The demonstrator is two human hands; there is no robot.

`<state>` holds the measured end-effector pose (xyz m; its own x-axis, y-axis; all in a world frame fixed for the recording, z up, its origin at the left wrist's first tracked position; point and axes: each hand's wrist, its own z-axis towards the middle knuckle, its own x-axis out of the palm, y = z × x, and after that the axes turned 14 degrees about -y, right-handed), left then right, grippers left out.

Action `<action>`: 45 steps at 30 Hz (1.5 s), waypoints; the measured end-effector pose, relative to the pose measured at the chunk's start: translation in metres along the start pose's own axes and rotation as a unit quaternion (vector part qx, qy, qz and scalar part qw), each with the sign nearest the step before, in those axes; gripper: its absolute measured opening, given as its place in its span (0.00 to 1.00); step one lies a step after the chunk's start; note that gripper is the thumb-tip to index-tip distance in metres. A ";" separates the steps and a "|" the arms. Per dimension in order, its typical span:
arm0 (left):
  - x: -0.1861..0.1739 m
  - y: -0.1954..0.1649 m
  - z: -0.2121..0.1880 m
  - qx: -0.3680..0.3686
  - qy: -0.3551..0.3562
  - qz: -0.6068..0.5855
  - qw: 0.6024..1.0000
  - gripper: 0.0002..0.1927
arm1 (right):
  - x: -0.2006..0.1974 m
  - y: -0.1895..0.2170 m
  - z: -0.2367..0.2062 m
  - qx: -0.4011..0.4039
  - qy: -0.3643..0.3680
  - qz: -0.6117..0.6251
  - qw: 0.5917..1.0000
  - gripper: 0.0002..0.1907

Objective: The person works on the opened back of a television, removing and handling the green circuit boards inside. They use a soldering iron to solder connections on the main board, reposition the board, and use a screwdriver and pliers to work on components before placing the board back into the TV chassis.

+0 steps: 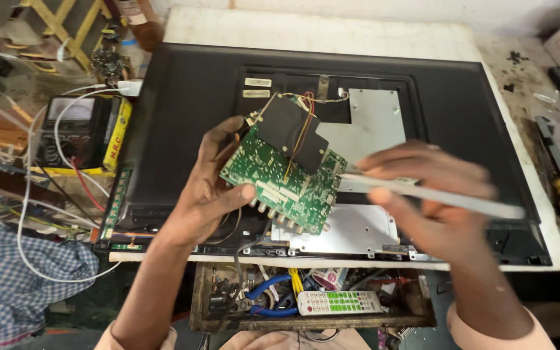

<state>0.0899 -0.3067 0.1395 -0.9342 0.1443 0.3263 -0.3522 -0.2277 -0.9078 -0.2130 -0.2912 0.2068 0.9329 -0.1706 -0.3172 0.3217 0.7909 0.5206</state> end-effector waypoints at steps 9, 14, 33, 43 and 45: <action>0.022 -0.027 0.039 0.072 0.080 0.178 0.978 0.40 | -0.124 0.015 -0.084 0.131 -0.064 -0.102 0.984 0.11; 0.054 -0.021 0.077 0.122 0.127 0.322 0.930 0.27 | -0.222 -0.004 -0.125 0.151 -0.166 -0.215 0.950 0.07; 0.125 0.024 0.188 0.397 0.182 0.460 0.773 0.33 | -0.335 -0.217 -0.134 0.189 0.162 -0.731 0.636 0.20; 0.128 0.062 0.227 0.202 0.218 0.467 0.833 0.35 | -0.319 -0.224 -0.135 0.165 0.110 -0.715 0.671 0.18; 0.127 0.071 0.231 0.217 0.209 0.451 0.840 0.36 | -0.321 -0.223 -0.141 0.170 0.067 -0.681 0.709 0.19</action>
<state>-0.0664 -0.5268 0.1770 -0.7631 0.0290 -0.6456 0.4158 -0.7427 -0.5249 -0.6070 -0.3294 0.0808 -0.2962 -0.5644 -0.7705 0.9514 -0.2451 -0.1862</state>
